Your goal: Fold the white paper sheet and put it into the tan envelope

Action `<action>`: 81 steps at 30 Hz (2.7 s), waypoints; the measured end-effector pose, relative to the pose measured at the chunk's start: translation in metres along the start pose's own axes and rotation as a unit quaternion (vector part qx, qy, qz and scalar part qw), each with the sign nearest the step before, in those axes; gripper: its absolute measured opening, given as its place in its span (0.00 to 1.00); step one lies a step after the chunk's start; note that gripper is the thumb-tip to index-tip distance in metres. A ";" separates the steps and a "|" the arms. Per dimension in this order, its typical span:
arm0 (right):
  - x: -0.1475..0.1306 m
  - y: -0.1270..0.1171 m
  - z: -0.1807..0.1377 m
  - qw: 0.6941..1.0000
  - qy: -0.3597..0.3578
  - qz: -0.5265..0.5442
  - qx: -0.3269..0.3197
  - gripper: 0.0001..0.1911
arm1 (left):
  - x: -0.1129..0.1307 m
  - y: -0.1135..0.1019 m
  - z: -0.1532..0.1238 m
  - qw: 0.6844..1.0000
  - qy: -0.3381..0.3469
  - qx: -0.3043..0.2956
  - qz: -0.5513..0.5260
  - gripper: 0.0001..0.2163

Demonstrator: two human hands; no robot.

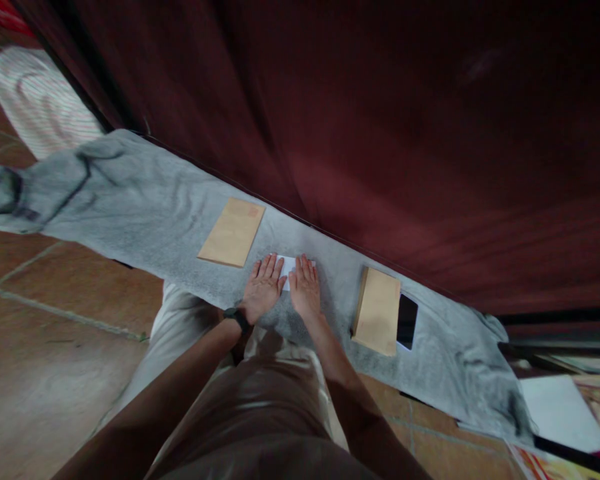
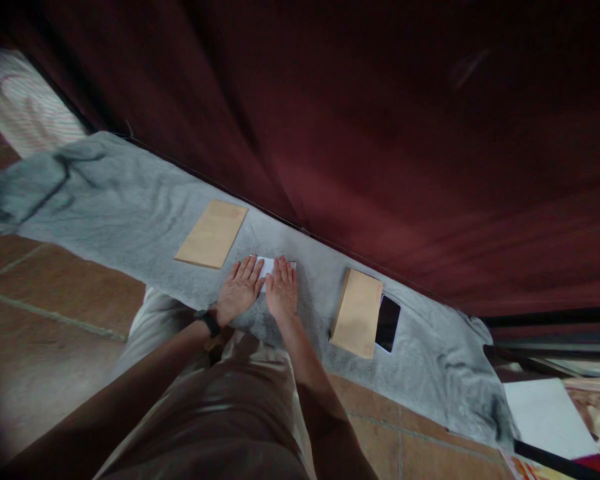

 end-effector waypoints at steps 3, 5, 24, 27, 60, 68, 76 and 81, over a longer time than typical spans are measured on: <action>-0.018 0.011 0.005 0.999 -0.035 0.006 -0.030 0.28 | 0.001 0.000 0.000 1.000 0.008 -0.018 0.004 0.28; -0.019 0.017 0.005 0.999 -0.030 -0.002 -0.041 0.28 | 0.001 -0.001 -0.001 1.000 0.009 -0.022 0.006 0.28; 0.029 0.013 -0.012 0.998 0.034 -0.043 0.001 0.31 | -0.012 -0.003 -0.005 0.999 -0.042 0.007 0.004 0.29; 0.034 0.011 -0.017 0.998 0.039 -0.042 0.017 0.30 | -0.017 -0.005 -0.007 0.999 -0.048 0.018 0.001 0.29; 0.038 0.011 -0.027 0.996 0.063 -0.050 0.047 0.31 | -0.009 -0.010 -0.022 0.997 -0.067 0.036 -0.018 0.29; 0.039 0.011 -0.031 0.994 0.070 -0.055 0.058 0.31 | -0.019 -0.015 -0.015 0.980 -0.119 0.057 -0.150 0.26; 0.038 0.002 -0.034 0.995 0.051 -0.025 0.082 0.28 | -0.043 -0.007 -0.002 0.816 -0.298 0.107 -0.484 0.30; 0.018 -0.007 -0.045 0.998 -0.032 0.013 0.055 0.31 | -0.031 -0.015 -0.012 0.749 -0.309 0.149 -0.566 0.30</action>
Point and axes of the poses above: each hand's wrist, its own z-axis towards the middle knuckle, its own y-axis out of the palm, x = y × z, the point moved 7 cm from there along z, towards the middle knuckle, and after that the axes turned 5 degrees about y, right-handed, at the moved point
